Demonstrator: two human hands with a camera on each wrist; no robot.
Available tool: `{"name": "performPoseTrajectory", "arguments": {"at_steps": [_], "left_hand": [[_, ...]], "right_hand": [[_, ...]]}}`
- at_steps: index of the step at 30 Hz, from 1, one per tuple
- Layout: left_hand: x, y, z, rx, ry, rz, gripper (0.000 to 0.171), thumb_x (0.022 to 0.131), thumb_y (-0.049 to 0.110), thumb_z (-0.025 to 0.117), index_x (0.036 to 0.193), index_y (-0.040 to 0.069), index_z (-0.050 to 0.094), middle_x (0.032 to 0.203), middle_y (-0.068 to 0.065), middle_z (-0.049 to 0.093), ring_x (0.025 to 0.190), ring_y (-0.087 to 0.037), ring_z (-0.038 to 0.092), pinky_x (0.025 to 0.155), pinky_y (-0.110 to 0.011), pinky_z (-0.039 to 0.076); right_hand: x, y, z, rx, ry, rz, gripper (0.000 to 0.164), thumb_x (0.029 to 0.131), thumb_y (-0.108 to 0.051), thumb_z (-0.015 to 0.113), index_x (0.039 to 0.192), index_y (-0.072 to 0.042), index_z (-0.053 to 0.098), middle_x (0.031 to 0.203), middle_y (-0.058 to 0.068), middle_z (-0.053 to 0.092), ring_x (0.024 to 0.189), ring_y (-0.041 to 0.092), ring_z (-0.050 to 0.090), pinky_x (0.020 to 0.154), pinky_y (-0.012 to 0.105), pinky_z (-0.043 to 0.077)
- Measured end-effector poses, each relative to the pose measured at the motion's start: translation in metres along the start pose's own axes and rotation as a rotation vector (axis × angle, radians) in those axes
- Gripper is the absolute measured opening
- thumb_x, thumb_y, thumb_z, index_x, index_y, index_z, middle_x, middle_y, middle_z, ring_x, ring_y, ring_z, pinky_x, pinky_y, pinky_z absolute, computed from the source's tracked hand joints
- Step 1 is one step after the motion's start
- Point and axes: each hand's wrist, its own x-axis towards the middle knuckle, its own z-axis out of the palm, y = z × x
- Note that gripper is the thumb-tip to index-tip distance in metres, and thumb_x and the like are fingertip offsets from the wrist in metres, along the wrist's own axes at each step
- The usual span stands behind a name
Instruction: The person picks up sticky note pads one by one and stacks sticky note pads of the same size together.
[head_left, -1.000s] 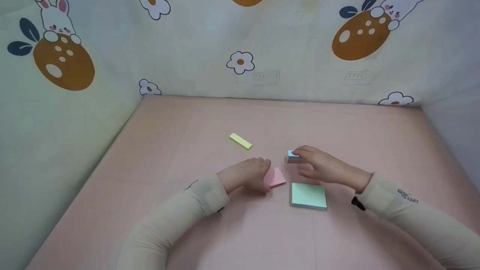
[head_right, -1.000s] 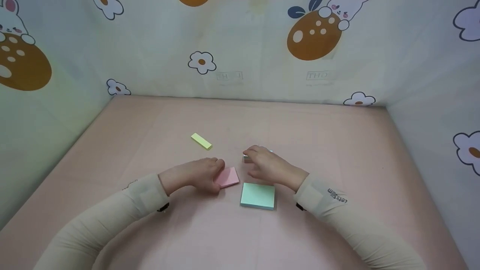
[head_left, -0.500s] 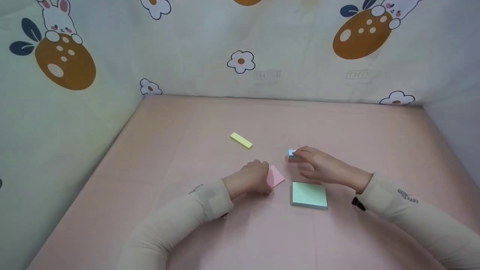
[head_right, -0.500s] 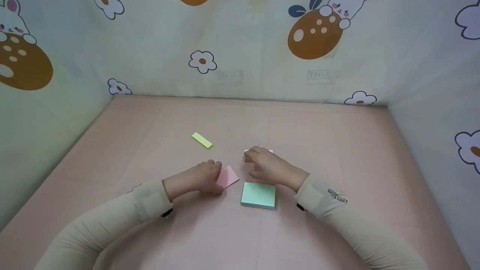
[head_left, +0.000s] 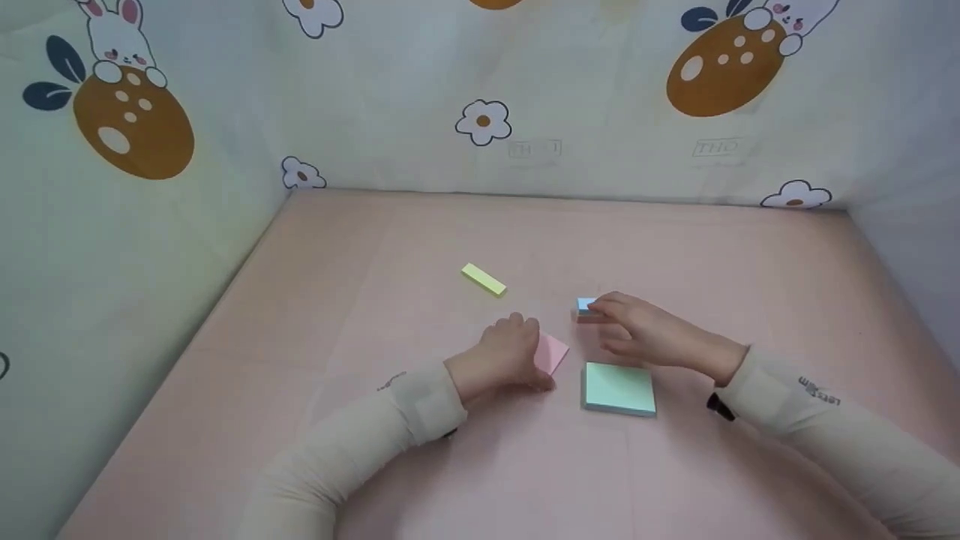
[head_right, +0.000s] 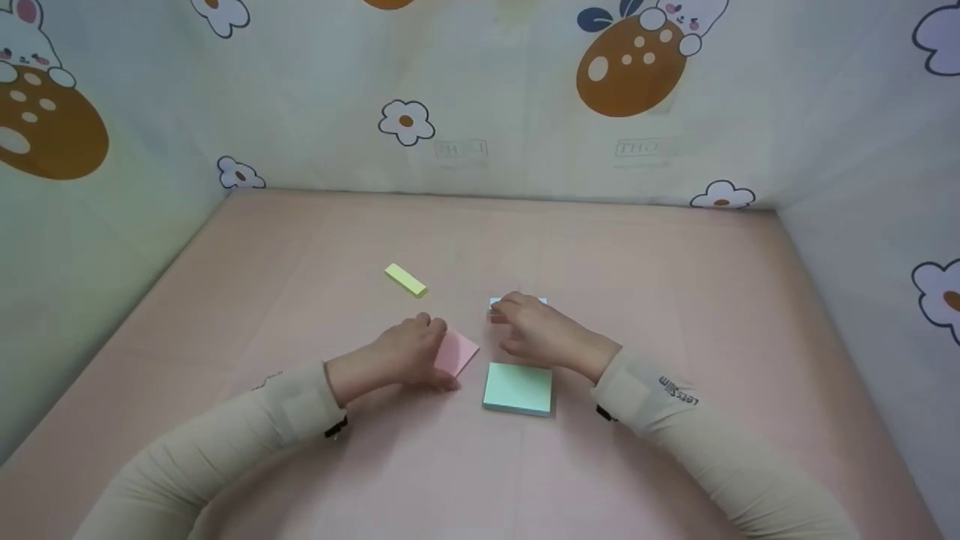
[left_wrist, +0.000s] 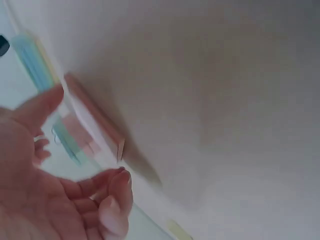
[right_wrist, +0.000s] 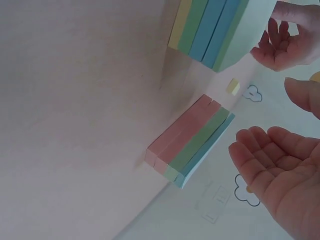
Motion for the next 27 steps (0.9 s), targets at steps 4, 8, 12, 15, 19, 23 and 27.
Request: {"name": "performPoseTrajectory", "arguments": {"at_steps": [4,8,12,15,19,23,27], "left_hand": [[0.006,-0.007,-0.009,0.118,-0.076,0.122,0.088,0.066,0.047,0.077,0.136,0.011,0.037,0.126,-0.008,0.041,0.106,-0.022,0.038,0.089,-0.035,0.038],[0.014,-0.01,-0.012,0.177,-0.11,0.191,0.084,0.067,0.041,0.078,0.136,0.014,0.039,0.131,-0.007,0.039,0.108,-0.022,0.037,0.09,-0.036,0.038],[0.016,-0.01,-0.013,0.211,-0.113,0.227,0.075,0.069,0.038,0.077,0.133,0.016,0.044,0.13,-0.005,0.042,0.104,-0.021,0.04,0.088,-0.035,0.039],[0.017,-0.011,-0.014,0.22,-0.11,0.236,0.072,0.07,0.038,0.077,0.132,0.017,0.046,0.128,-0.004,0.045,0.103,-0.021,0.042,0.087,-0.034,0.04],[0.018,-0.011,-0.013,0.217,-0.1,0.243,0.071,0.071,0.038,0.076,0.131,0.016,0.047,0.127,-0.003,0.045,0.103,-0.021,0.043,0.087,-0.035,0.04],[0.017,-0.011,-0.013,0.204,-0.096,0.222,0.073,0.07,0.041,0.076,0.132,0.016,0.046,0.127,-0.004,0.045,0.102,-0.021,0.042,0.087,-0.034,0.04],[0.013,-0.006,-0.009,0.132,-0.063,0.115,0.08,0.067,0.055,0.073,0.127,0.009,0.047,0.113,-0.007,0.047,0.095,-0.02,0.042,0.081,-0.033,0.041]], "right_hand": [[-0.001,0.0,0.001,0.014,-0.014,0.024,0.043,0.085,-0.006,0.06,0.123,0.007,0.047,0.12,0.019,0.052,0.11,0.032,0.051,0.089,0.043,0.043],[-0.001,0.0,0.001,0.027,-0.027,0.04,0.043,0.085,-0.006,0.06,0.124,0.006,0.047,0.122,0.018,0.051,0.113,0.031,0.049,0.09,0.043,0.042],[-0.001,0.0,0.002,0.027,-0.023,0.024,0.043,0.084,-0.005,0.061,0.124,0.007,0.047,0.122,0.018,0.051,0.113,0.031,0.049,0.091,0.043,0.042],[-0.001,0.0,0.001,0.036,-0.019,0.013,0.043,0.085,-0.005,0.061,0.123,0.007,0.047,0.122,0.017,0.052,0.113,0.031,0.049,0.091,0.043,0.042],[-0.001,0.0,0.0,0.061,-0.029,0.02,0.043,0.086,-0.006,0.059,0.125,0.005,0.047,0.125,0.014,0.052,0.116,0.029,0.048,0.093,0.043,0.04],[-0.001,0.001,0.0,0.066,-0.038,0.018,0.042,0.086,-0.007,0.059,0.126,0.002,0.049,0.127,0.013,0.052,0.117,0.028,0.047,0.093,0.043,0.04],[-0.001,0.002,0.001,0.058,-0.022,-0.012,0.041,0.085,-0.004,0.059,0.125,0.003,0.049,0.124,0.014,0.053,0.114,0.028,0.048,0.092,0.043,0.041]]}}
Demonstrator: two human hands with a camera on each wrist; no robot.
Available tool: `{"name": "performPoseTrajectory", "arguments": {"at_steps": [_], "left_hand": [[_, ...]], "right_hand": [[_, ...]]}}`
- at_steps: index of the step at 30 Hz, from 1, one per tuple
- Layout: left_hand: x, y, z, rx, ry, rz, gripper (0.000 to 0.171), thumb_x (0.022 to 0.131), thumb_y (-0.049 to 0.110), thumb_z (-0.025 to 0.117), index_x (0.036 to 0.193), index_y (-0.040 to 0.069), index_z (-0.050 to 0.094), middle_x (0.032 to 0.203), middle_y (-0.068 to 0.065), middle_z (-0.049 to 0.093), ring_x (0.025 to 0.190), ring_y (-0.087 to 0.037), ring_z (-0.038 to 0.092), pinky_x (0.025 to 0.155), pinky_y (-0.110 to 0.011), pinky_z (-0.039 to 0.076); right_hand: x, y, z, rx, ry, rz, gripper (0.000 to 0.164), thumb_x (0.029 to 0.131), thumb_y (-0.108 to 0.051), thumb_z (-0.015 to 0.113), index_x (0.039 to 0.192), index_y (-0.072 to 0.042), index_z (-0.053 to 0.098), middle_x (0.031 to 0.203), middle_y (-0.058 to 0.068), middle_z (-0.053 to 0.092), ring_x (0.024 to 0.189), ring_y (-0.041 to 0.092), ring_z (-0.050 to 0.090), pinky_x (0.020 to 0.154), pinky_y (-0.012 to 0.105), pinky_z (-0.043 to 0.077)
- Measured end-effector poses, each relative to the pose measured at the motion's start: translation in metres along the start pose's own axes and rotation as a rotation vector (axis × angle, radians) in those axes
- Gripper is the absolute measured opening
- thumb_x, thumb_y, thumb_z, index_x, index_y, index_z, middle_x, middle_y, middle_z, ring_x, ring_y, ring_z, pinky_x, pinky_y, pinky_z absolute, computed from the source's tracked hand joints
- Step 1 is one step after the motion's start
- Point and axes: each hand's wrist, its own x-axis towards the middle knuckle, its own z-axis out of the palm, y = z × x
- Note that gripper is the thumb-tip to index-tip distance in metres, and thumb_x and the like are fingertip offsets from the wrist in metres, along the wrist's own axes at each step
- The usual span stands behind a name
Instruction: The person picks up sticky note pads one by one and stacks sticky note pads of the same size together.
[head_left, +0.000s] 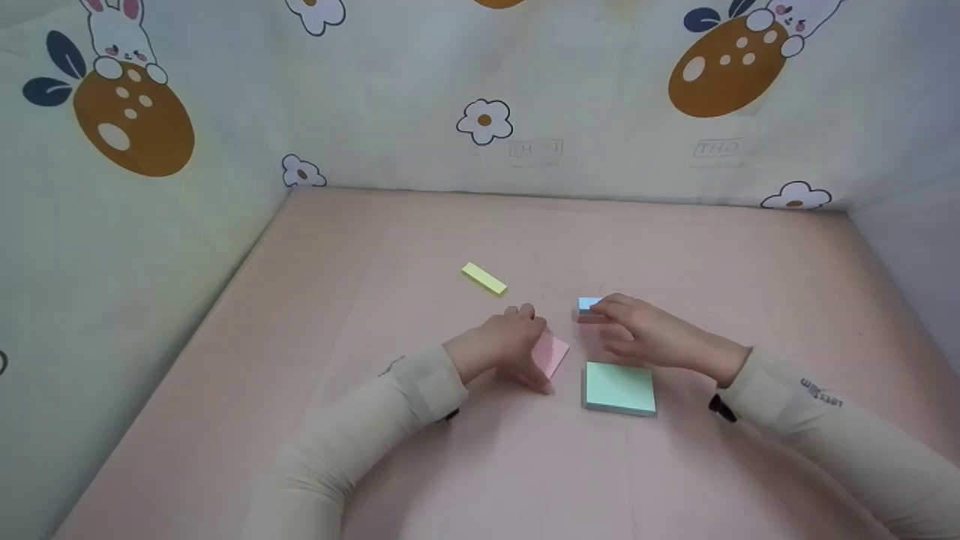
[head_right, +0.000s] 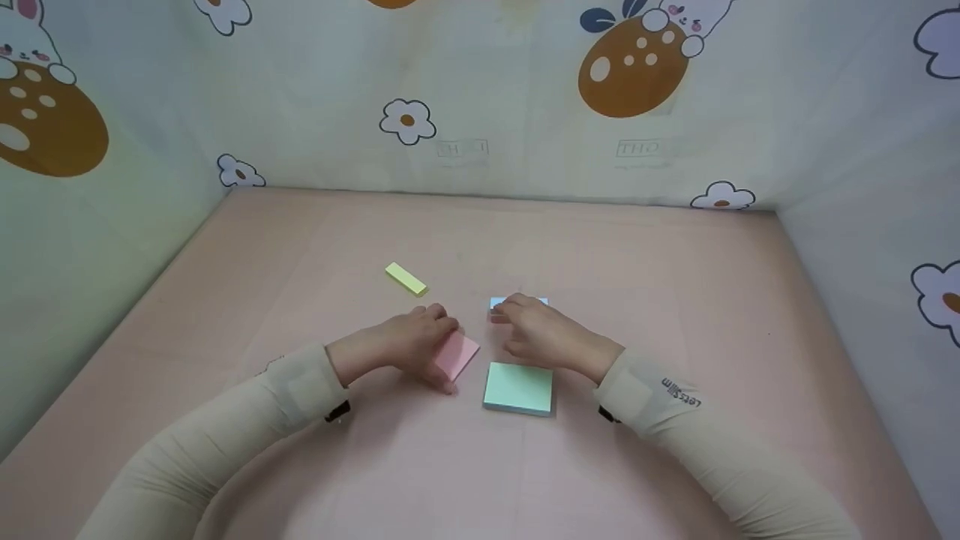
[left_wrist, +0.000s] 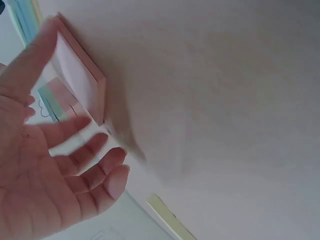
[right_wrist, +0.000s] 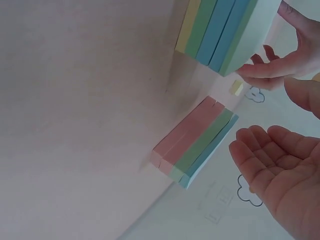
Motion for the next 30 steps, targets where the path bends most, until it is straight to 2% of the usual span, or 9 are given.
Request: {"name": "performPoseTrajectory", "arguments": {"at_steps": [2,5,7,11,13,15,18,25,30], "left_hand": [[-0.002,0.004,0.004,-0.045,0.018,-0.062,0.082,0.065,0.06,0.07,0.122,0.005,0.048,0.103,-0.008,0.047,0.089,-0.02,0.043,0.077,-0.033,0.042],[-0.004,0.01,0.008,-0.082,0.036,-0.122,0.077,0.068,0.059,0.069,0.115,0.001,0.05,0.093,-0.008,0.047,0.082,-0.02,0.045,0.074,-0.033,0.042],[-0.005,0.012,0.009,-0.108,0.031,-0.142,0.072,0.07,0.054,0.07,0.114,0.001,0.05,0.091,-0.008,0.047,0.081,-0.02,0.045,0.072,-0.032,0.041],[-0.005,0.013,0.006,-0.153,0.013,-0.154,0.062,0.074,0.042,0.072,0.116,0.003,0.048,0.092,-0.007,0.049,0.081,-0.019,0.046,0.071,-0.03,0.04],[-0.005,0.012,0.005,-0.163,0.003,-0.148,0.061,0.075,0.039,0.072,0.118,0.003,0.047,0.094,-0.008,0.05,0.081,-0.018,0.047,0.071,-0.029,0.041],[-0.006,0.011,0.004,-0.166,-0.003,-0.138,0.06,0.075,0.037,0.072,0.119,0.004,0.047,0.094,-0.008,0.05,0.081,-0.018,0.047,0.071,-0.029,0.041],[-0.006,0.009,0.003,-0.182,-0.002,-0.132,0.06,0.075,0.037,0.072,0.119,0.004,0.047,0.094,-0.008,0.05,0.081,-0.019,0.047,0.07,-0.029,0.041],[-0.006,0.008,0.005,-0.19,0.011,-0.111,0.06,0.075,0.036,0.073,0.119,0.004,0.047,0.093,-0.007,0.05,0.081,-0.018,0.047,0.069,-0.028,0.041],[-0.003,0.007,0.009,-0.158,0.013,-0.104,0.059,0.075,0.038,0.072,0.116,0.003,0.047,0.092,-0.007,0.05,0.078,-0.018,0.046,0.067,-0.028,0.041]], "right_hand": [[0.0,0.0,0.0,-0.003,0.004,-0.002,0.041,0.085,-0.004,0.059,0.124,0.004,0.049,0.122,0.015,0.053,0.112,0.029,0.05,0.09,0.042,0.042],[-0.002,0.0,-0.002,0.0,-0.02,0.043,0.042,0.084,-0.005,0.06,0.124,0.003,0.05,0.116,0.017,0.055,0.104,0.029,0.053,0.085,0.042,0.045],[-0.004,-0.002,-0.004,0.008,-0.088,0.109,0.047,0.084,-0.01,0.062,0.128,0.0,0.047,0.115,0.018,0.055,0.101,0.03,0.054,0.084,0.042,0.045],[-0.011,-0.009,-0.008,-0.045,-0.289,0.262,0.061,0.081,-0.024,0.068,0.129,0.002,0.041,0.118,0.019,0.051,0.103,0.028,0.051,0.088,0.045,0.042],[-0.015,-0.013,-0.008,-0.098,-0.371,0.298,0.066,0.078,-0.028,0.07,0.127,0.004,0.04,0.116,0.016,0.05,0.1,0.025,0.049,0.088,0.044,0.042],[-0.018,-0.017,-0.007,-0.132,-0.406,0.307,0.066,0.076,-0.028,0.072,0.124,0.005,0.041,0.109,0.013,0.05,0.094,0.022,0.047,0.085,0.041,0.043],[-0.022,-0.022,-0.005,-0.171,-0.408,0.287,0.064,0.075,-0.025,0.073,0.122,0.005,0.043,0.1,0.008,0.049,0.088,0.019,0.045,0.08,0.038,0.043],[-0.024,-0.027,0.003,-0.188,-0.366,0.266,0.056,0.072,-0.022,0.075,0.115,0.002,0.048,0.097,0.006,0.048,0.087,0.019,0.044,0.077,0.036,0.043],[-0.024,-0.029,0.008,-0.204,-0.351,0.272,0.047,0.071,-0.019,0.073,0.106,0.003,0.051,0.089,0.004,0.046,0.081,0.018,0.043,0.073,0.034,0.041]]}}
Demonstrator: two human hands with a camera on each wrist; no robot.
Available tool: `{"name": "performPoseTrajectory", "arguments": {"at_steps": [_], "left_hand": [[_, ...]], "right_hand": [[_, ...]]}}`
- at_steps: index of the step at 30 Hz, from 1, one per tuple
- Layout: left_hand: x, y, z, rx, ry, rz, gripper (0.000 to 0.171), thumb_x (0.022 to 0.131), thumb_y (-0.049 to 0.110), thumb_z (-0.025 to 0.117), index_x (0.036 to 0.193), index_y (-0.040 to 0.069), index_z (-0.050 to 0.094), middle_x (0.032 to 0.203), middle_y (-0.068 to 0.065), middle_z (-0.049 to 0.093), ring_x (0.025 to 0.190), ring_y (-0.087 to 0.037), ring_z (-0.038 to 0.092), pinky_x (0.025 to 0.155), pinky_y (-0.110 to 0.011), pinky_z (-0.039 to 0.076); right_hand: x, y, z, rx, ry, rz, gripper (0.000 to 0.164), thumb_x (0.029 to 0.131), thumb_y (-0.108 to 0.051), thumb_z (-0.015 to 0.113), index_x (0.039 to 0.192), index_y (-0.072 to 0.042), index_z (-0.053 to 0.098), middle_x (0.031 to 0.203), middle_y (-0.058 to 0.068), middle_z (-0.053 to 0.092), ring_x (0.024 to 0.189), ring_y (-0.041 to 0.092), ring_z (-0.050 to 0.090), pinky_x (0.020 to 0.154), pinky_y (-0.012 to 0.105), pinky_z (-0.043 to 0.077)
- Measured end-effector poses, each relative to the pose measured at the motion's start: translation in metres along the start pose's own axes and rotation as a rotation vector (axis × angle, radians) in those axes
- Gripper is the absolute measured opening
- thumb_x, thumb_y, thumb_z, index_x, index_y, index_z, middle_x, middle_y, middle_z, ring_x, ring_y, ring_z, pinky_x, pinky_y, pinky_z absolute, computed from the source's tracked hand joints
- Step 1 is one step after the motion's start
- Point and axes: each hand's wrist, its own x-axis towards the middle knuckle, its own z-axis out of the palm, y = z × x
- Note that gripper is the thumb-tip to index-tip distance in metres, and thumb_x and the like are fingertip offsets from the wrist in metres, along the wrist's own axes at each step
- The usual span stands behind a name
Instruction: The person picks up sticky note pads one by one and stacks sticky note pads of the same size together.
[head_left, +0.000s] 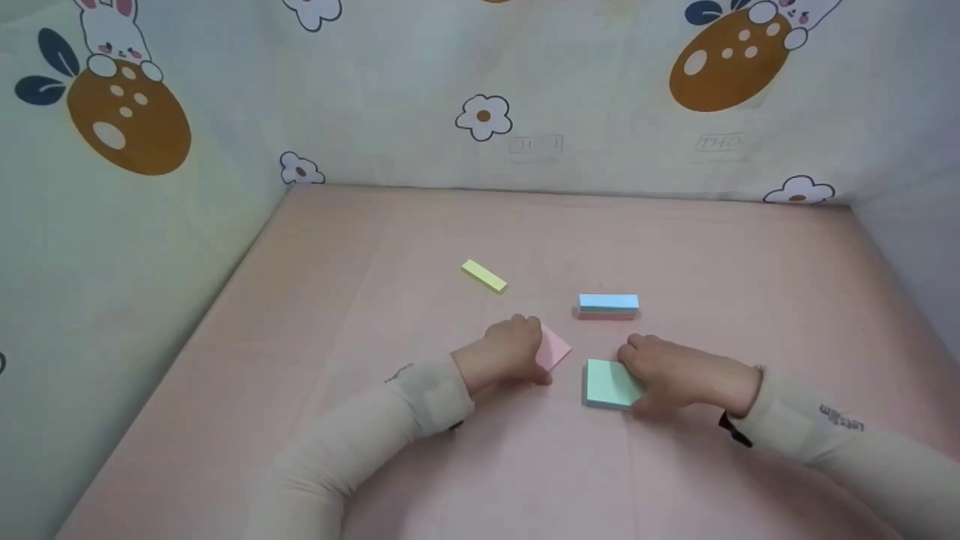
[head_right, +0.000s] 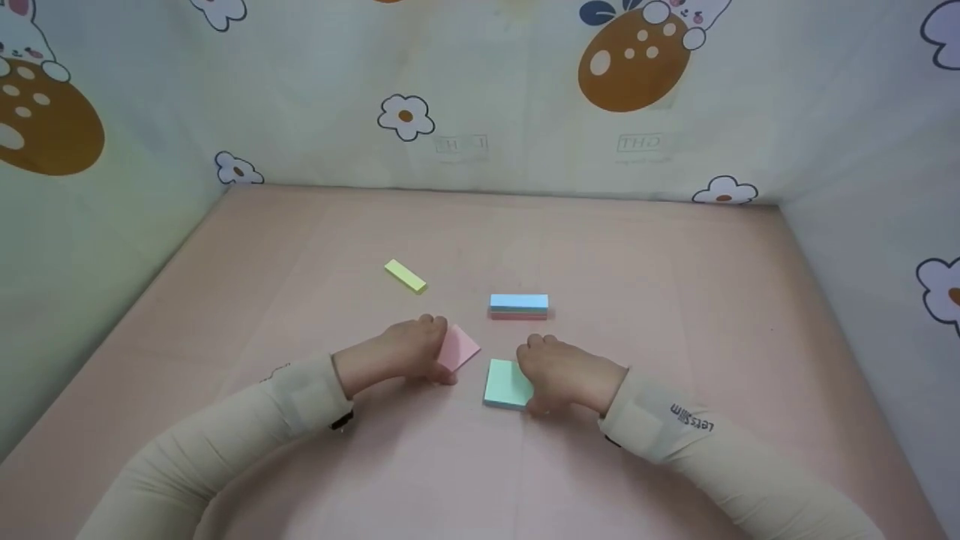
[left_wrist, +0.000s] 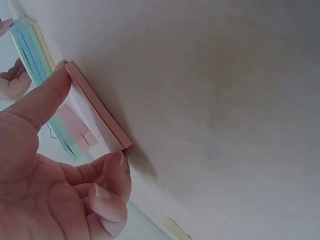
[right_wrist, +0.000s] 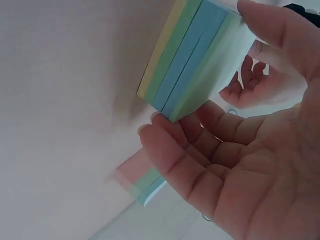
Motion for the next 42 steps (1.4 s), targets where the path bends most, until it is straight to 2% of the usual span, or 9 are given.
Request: {"name": "performPoseTrajectory", "arguments": {"at_steps": [5,18,27,33,36,40,42], "left_hand": [[0.001,0.0016,-0.0004,0.027,-0.007,-0.016,0.058,0.075,0.039,0.071,0.114,0.003,0.048,0.091,-0.007,0.049,0.077,-0.018,0.046,0.066,-0.028,0.04],[0.0004,0.0027,0.0003,-0.001,-0.021,-0.03,0.057,0.076,0.037,0.071,0.116,0.003,0.048,0.091,-0.007,0.049,0.079,-0.018,0.046,0.066,-0.028,0.04],[-0.0005,0.0009,-0.0016,-0.037,-0.024,-0.018,0.054,0.076,0.034,0.072,0.114,0.004,0.049,0.089,-0.006,0.049,0.081,-0.018,0.045,0.067,-0.028,0.039],[-0.002,0.0008,-0.0052,-0.081,-0.031,-0.047,0.043,0.074,0.028,0.072,0.104,0.004,0.053,0.086,-0.006,0.049,0.08,-0.02,0.044,0.067,-0.03,0.035],[-0.0029,0.0013,-0.0056,-0.098,-0.032,-0.057,0.043,0.073,0.028,0.072,0.103,0.004,0.052,0.086,-0.006,0.049,0.081,-0.02,0.044,0.067,-0.03,0.034],[-0.0017,0.0007,-0.0045,-0.073,-0.032,-0.016,0.047,0.073,0.028,0.072,0.107,0.004,0.051,0.089,-0.006,0.047,0.085,-0.02,0.043,0.069,-0.03,0.035],[0.0,-0.0001,-0.0043,-0.02,-0.037,0.03,0.049,0.073,0.029,0.072,0.109,0.004,0.051,0.091,-0.005,0.046,0.086,-0.02,0.043,0.071,-0.03,0.037]], "right_hand": [[0.0007,-0.0008,0.0012,-0.001,0.004,0.008,0.042,0.071,-0.016,0.071,0.103,0.002,0.052,0.087,0.004,0.045,0.079,0.018,0.043,0.071,0.033,0.041],[-0.0026,-0.0017,0.0019,0.004,0.065,-0.026,0.039,0.07,-0.012,0.072,0.101,0.003,0.052,0.083,0.003,0.046,0.073,0.016,0.043,0.066,0.03,0.04],[-0.001,-0.0027,0.0017,-0.004,0.048,-0.003,0.038,0.07,-0.014,0.072,0.099,0.002,0.055,0.082,0.003,0.046,0.073,0.016,0.044,0.067,0.031,0.041],[0.001,-0.0042,0.0022,-0.021,0.02,0.029,0.041,0.07,-0.016,0.073,0.102,0.003,0.056,0.084,0.004,0.047,0.076,0.017,0.045,0.069,0.032,0.042],[0.0018,-0.0043,0.0025,-0.023,0.016,0.037,0.043,0.07,-0.016,0.074,0.103,0.004,0.055,0.085,0.004,0.048,0.076,0.017,0.045,0.07,0.033,0.042],[0.0023,-0.004,0.0035,-0.014,0.009,0.044,0.045,0.071,-0.016,0.074,0.106,0.005,0.055,0.087,0.005,0.05,0.077,0.018,0.045,0.071,0.034,0.043],[0.0023,-0.0035,0.0044,0.0,0.004,0.053,0.047,0.071,-0.017,0.074,0.108,0.005,0.054,0.088,0.005,0.05,0.077,0.018,0.046,0.072,0.035,0.043]]}}
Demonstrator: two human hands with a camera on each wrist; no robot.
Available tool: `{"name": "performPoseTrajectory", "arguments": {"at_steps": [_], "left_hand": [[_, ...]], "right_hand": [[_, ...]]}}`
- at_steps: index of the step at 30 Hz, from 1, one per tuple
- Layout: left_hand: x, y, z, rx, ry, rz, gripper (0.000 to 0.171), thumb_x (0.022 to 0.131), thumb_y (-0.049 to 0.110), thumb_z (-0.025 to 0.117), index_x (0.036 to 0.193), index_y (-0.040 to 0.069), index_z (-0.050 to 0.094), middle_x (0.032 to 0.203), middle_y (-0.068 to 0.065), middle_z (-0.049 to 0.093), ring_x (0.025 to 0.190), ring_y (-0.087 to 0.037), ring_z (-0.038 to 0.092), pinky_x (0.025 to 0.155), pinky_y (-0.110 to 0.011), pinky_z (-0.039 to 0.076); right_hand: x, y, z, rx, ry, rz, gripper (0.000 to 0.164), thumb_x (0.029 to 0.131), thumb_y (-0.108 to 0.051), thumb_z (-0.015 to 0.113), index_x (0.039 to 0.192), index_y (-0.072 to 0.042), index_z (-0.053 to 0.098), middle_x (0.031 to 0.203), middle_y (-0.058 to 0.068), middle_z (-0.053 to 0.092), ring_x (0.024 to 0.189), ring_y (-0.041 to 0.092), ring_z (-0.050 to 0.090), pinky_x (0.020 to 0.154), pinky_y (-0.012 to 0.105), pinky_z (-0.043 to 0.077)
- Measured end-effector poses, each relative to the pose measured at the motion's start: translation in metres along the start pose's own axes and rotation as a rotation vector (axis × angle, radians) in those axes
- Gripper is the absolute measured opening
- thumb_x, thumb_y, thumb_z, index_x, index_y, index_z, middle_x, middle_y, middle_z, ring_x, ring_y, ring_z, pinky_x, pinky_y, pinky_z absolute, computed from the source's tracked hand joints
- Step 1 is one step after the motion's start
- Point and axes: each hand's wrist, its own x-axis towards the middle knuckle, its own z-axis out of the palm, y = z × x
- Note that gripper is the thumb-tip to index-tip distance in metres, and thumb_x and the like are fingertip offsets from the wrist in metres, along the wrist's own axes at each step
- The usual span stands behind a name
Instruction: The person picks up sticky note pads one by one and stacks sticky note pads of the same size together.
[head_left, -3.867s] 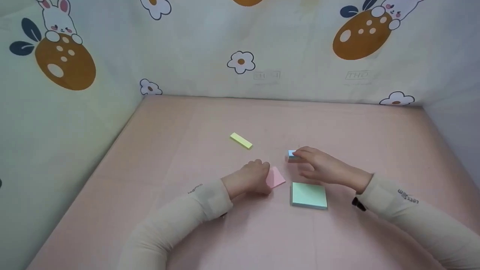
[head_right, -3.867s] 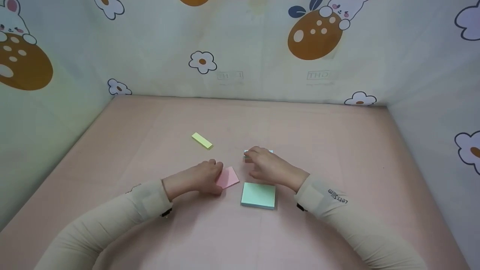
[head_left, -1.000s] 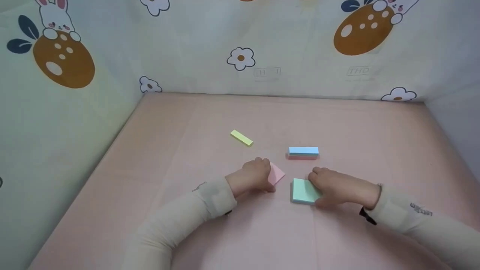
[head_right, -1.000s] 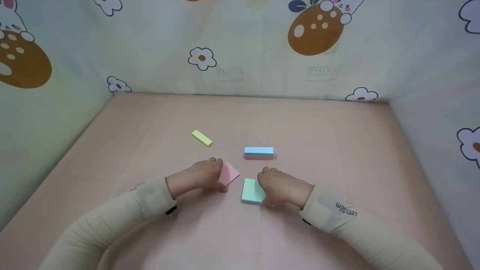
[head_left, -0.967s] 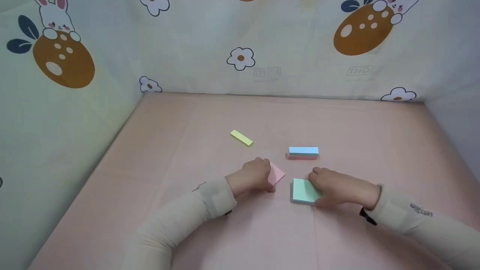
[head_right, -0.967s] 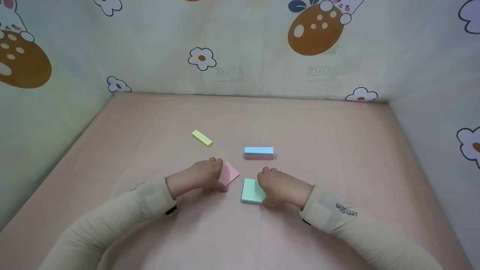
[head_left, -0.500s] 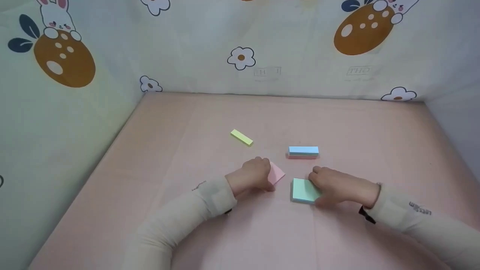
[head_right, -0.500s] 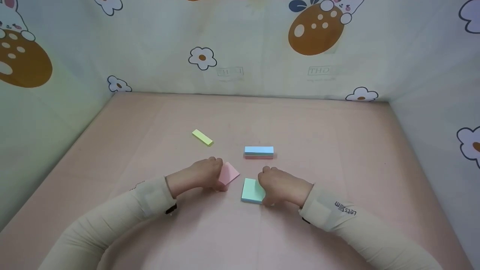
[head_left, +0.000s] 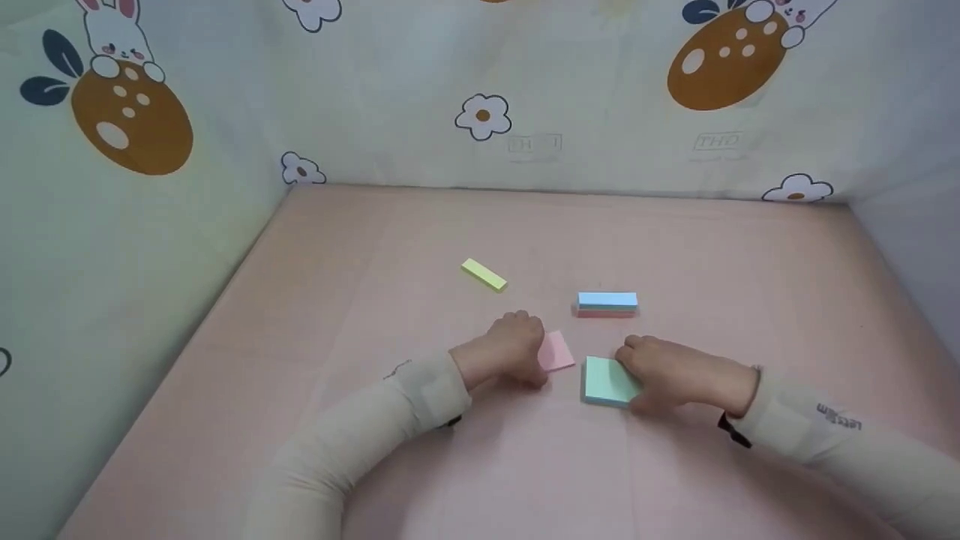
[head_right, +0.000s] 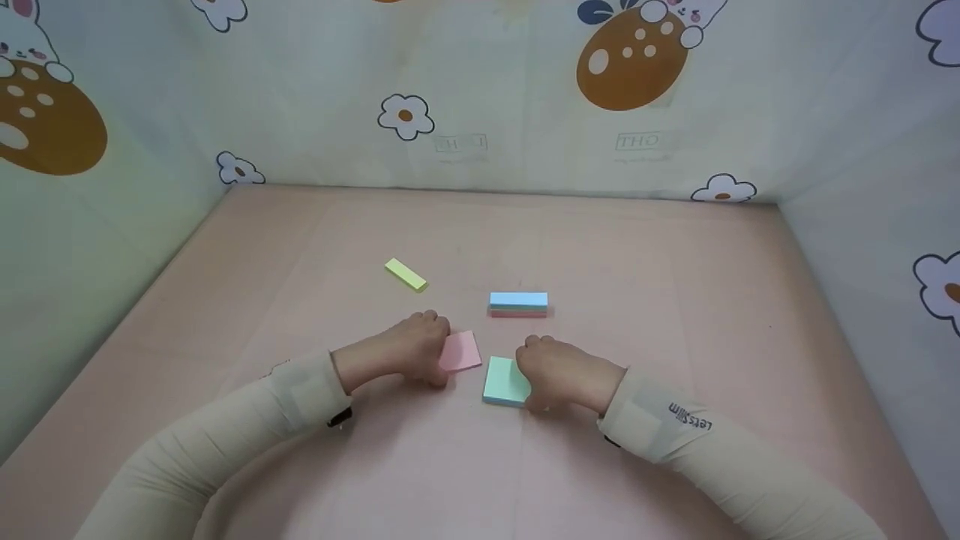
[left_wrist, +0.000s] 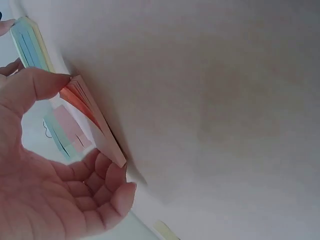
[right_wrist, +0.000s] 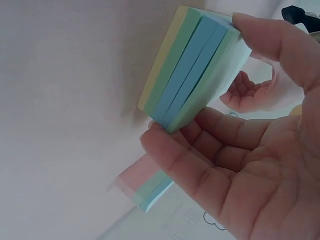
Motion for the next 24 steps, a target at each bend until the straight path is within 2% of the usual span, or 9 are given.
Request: {"name": "performPoseTrajectory", "arguments": {"at_steps": [6,11,16,24], "left_hand": [[0.0055,-0.0033,-0.0028,0.206,-0.03,0.15,0.055,0.074,0.03,0.071,0.119,0.004,0.05,0.099,-0.005,0.048,0.089,-0.018,0.042,0.076,-0.03,0.04],[0.0086,-0.0058,-0.0032,0.267,-0.054,0.205,0.058,0.076,0.03,0.07,0.123,0.006,0.048,0.105,-0.005,0.049,0.092,-0.017,0.042,0.08,-0.029,0.04],[0.0096,-0.0048,-0.0051,0.269,-0.082,0.204,0.056,0.076,0.028,0.071,0.122,0.006,0.048,0.103,-0.005,0.049,0.092,-0.017,0.042,0.078,-0.028,0.04],[0.0071,-0.0012,-0.0101,0.267,-0.115,0.149,0.052,0.076,0.026,0.071,0.119,0.007,0.049,0.1,-0.005,0.049,0.089,-0.018,0.045,0.076,-0.028,0.041]], "right_hand": [[0.0003,0.0001,0.0004,0.016,-0.015,0.001,0.047,0.072,-0.015,0.073,0.109,0.006,0.053,0.089,0.006,0.05,0.078,0.018,0.047,0.075,0.036,0.044],[-0.0006,-0.0014,0.0001,0.036,-0.031,0.013,0.051,0.073,-0.015,0.073,0.114,0.007,0.052,0.094,0.008,0.052,0.082,0.019,0.048,0.078,0.038,0.044],[-0.0051,-0.0018,-0.0007,0.058,-0.026,-0.003,0.056,0.073,-0.018,0.073,0.118,0.006,0.048,0.1,0.01,0.052,0.087,0.021,0.05,0.081,0.041,0.044],[-0.0082,-0.0015,-0.007,0.053,-0.009,-0.014,0.061,0.074,-0.019,0.074,0.123,0.006,0.045,0.107,0.014,0.053,0.091,0.023,0.05,0.085,0.043,0.044]]}}
